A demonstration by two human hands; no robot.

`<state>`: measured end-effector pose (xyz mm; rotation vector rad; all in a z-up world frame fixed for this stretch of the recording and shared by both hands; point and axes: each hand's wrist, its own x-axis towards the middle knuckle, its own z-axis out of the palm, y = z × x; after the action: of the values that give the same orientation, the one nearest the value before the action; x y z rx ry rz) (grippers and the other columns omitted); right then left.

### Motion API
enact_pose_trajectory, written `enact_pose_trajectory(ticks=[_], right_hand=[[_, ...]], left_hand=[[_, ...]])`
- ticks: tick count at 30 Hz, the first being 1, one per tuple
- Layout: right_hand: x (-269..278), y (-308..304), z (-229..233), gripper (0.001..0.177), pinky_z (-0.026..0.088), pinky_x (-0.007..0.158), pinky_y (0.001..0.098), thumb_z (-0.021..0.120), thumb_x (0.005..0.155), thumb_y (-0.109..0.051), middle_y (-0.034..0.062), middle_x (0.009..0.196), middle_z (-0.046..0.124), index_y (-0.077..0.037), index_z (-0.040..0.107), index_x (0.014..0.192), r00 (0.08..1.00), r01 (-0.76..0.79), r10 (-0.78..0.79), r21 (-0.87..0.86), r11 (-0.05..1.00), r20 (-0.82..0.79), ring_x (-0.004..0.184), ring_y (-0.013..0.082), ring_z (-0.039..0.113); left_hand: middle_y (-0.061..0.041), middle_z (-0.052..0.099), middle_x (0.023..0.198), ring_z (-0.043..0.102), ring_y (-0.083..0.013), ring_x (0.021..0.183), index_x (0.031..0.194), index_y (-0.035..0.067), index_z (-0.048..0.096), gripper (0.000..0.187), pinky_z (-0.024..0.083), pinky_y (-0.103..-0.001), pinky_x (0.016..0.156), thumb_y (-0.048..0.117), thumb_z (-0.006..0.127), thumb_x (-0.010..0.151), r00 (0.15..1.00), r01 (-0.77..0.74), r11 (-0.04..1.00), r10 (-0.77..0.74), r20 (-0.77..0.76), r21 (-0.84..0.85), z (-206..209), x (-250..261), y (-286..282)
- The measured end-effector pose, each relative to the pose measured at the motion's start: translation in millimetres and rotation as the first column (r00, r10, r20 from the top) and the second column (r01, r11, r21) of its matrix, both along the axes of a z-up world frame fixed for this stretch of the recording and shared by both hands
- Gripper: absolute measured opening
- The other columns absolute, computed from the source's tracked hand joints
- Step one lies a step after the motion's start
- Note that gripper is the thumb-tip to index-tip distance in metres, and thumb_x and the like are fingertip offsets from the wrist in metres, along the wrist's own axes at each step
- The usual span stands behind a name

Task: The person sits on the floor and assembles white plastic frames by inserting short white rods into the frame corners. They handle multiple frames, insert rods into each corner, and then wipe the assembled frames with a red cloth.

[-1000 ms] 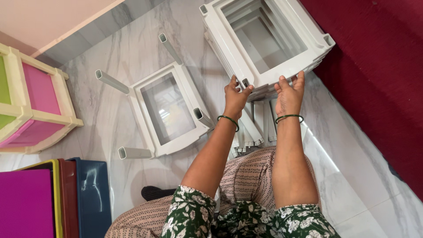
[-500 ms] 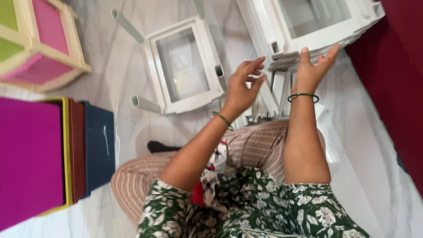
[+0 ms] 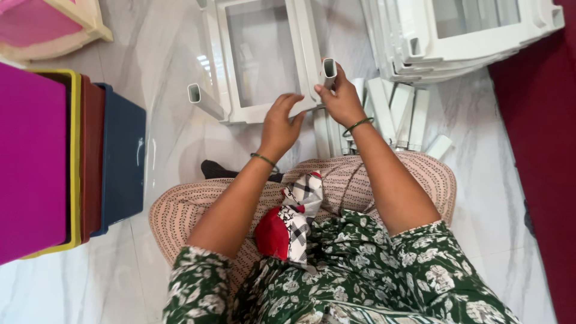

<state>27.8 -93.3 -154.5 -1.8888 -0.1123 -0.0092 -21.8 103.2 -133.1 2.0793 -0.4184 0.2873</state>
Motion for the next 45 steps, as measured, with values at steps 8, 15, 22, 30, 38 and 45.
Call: enact_pose_trajectory(ticks=[8,15,22,30,38,45], right_hand=[[-1.8,25.7,3.8,0.050,0.059,0.093,0.0342,0.071,0.102,-0.019,0.0142,0.128,0.071,-0.011,0.048,0.146,0.983,-0.170,0.173,-0.048,0.984,0.068,0.117,0.0238,0.072],[-0.6,28.6,4.8,0.051,0.057,0.093,0.0398,0.055,0.111,-0.037,0.0168,0.128,0.070,-0.005,0.040,0.148,0.962,-0.247,0.257,-0.113,0.962,0.087,0.112,0.0322,0.071],[15.1,23.7,-9.3,0.054,0.055,0.100,0.0410,0.046,0.115,-0.047,0.0173,0.124,0.072,-0.001,0.043,0.144,0.945,-0.248,0.280,-0.189,0.950,0.168,0.119,0.0347,0.070],[-2.6,36.0,13.2,0.051,0.058,0.093,0.0391,0.053,0.108,-0.044,0.0151,0.123,0.067,-0.004,0.043,0.137,0.958,-0.275,0.285,-0.160,0.948,0.039,0.110,0.0329,0.073],[-11.9,36.0,9.3,0.044,0.056,0.094,0.0434,0.058,0.111,-0.034,0.0158,0.138,0.060,-0.006,0.043,0.142,0.944,-0.224,0.280,-0.278,0.934,0.178,0.114,0.0398,0.068],[6.9,29.1,-10.0,0.053,0.060,0.095,0.0392,0.060,0.108,-0.025,0.0167,0.137,0.065,-0.005,0.036,0.151,0.973,-0.231,0.229,0.069,0.970,0.035,0.121,0.0361,0.069]], left_hand=[[-0.007,0.054,0.150,0.045,-0.0370,0.142,0.141,0.012,0.056,0.067,0.036,-0.051,0.112,0.009,0.081,0.079,0.993,0.026,0.990,-0.010,-0.114,0.141,-66.1,38.0,4.2],[0.005,0.050,0.155,0.035,-0.0316,0.150,0.147,0.022,0.054,0.070,0.024,-0.051,0.117,0.012,0.081,0.084,0.988,-0.041,0.980,0.068,-0.136,0.194,-92.4,46.8,0.1],[0.007,0.052,0.154,0.039,-0.0295,0.148,0.145,0.022,0.057,0.069,0.027,-0.050,0.118,0.007,0.077,0.082,0.985,-0.136,0.954,0.160,-0.069,0.267,-96.8,41.4,-8.5],[0.008,0.056,0.150,0.044,-0.0277,0.146,0.135,0.021,0.067,0.051,0.031,-0.047,0.115,0.011,0.076,0.086,0.980,-0.156,0.950,0.183,-0.078,0.269,-99.1,47.5,-6.4],[0.006,0.057,0.150,0.043,-0.0283,0.147,0.135,0.021,0.066,0.048,0.028,-0.050,0.116,0.014,0.076,0.089,0.975,-0.149,0.965,0.180,-0.131,0.218,-89.3,49.7,-7.0],[0.001,0.057,0.150,0.042,-0.0367,0.146,0.139,0.021,0.061,0.053,0.025,-0.060,0.113,0.015,0.077,0.088,0.973,-0.094,0.982,0.126,-0.194,0.165,-86.1,51.4,-8.0]])
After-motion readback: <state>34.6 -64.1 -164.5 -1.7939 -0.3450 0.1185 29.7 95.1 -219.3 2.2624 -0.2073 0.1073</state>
